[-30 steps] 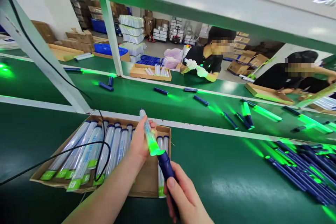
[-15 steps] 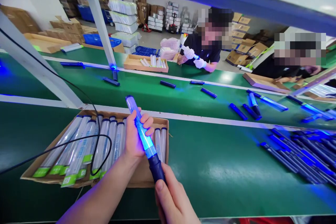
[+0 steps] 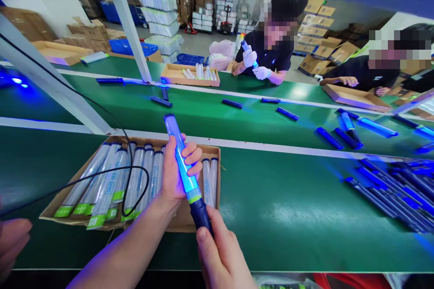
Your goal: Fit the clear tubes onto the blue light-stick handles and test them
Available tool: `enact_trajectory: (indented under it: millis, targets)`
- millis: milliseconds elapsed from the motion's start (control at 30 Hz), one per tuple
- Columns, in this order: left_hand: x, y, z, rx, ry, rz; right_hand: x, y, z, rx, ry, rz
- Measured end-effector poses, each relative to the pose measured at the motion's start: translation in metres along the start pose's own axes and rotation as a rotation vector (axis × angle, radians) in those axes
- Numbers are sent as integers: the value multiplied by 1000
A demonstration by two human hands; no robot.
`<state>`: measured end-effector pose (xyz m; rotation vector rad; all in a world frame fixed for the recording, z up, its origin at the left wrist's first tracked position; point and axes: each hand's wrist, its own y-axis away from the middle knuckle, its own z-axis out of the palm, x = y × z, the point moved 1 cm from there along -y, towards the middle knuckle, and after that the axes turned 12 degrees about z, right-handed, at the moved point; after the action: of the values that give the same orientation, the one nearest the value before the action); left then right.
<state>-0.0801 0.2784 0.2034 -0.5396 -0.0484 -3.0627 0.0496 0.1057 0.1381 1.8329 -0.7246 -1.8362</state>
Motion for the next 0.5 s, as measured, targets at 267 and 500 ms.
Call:
enact_trajectory:
  millis: [267, 500]
  targets:
    - [-4, 12, -4, 61, -11, 6, 7, 7, -7, -18, 115, 29]
    - [-16, 11, 18, -76, -47, -42, 11, 0, -25, 9, 48, -51]
